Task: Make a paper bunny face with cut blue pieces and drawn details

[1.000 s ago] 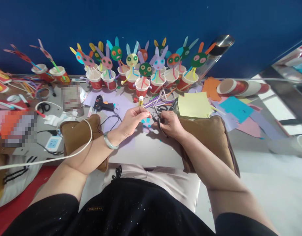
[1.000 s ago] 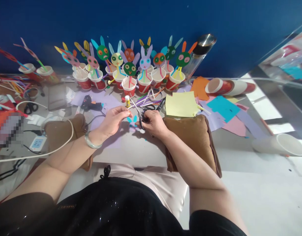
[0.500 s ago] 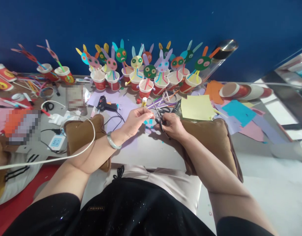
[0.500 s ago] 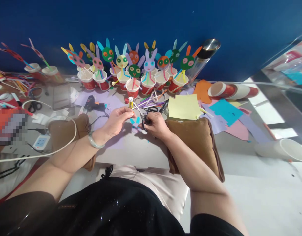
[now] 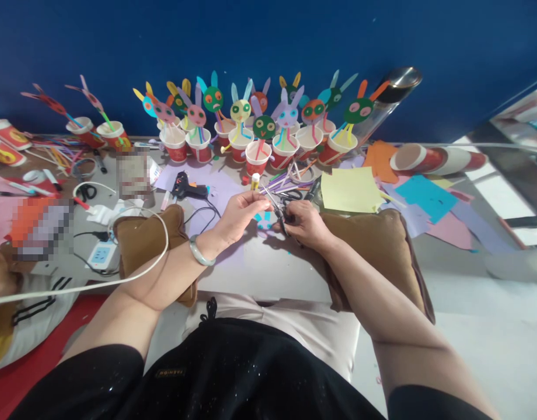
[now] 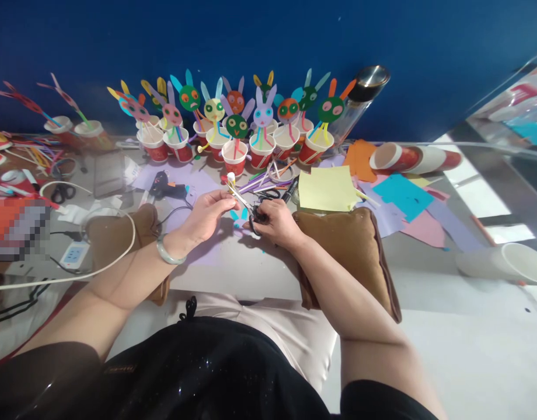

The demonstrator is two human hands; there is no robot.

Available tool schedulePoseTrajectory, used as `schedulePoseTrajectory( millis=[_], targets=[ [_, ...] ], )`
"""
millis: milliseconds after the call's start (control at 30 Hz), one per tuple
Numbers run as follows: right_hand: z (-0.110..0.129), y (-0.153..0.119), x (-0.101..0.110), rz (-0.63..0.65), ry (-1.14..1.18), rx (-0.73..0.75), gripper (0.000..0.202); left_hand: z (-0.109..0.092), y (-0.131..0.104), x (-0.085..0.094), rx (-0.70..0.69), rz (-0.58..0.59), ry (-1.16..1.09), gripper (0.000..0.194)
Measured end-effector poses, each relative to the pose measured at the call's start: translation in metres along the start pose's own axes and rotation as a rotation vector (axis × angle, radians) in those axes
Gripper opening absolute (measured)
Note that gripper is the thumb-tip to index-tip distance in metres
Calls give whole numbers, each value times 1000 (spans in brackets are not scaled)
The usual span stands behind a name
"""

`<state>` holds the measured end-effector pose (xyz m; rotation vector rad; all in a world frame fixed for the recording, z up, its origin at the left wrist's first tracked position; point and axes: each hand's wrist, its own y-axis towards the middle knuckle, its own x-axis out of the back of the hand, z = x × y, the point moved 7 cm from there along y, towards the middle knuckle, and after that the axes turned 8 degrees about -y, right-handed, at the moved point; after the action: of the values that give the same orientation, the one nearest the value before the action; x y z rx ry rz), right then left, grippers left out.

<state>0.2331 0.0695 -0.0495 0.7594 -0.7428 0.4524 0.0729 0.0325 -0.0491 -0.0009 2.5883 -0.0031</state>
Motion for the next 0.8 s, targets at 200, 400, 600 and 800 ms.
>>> schedulePoseTrajectory(
  millis=[200, 400, 600, 800],
  targets=[
    [2, -2, 3, -8, -34, 20, 48, -1, 0, -1, -22, 38, 14, 17],
    [-5, 0, 5, -50, -30, -26, 51, 1, 0, 1, -6, 2, 10, 18],
    [-12, -3, 7, -103, -12, -76, 54, 0, 0, 0, 16, -22, 21, 19],
    [-9, -2, 7, -71, 3, -105, 55, -2, 0, 1, 8, -27, 25, 20]
  ],
)
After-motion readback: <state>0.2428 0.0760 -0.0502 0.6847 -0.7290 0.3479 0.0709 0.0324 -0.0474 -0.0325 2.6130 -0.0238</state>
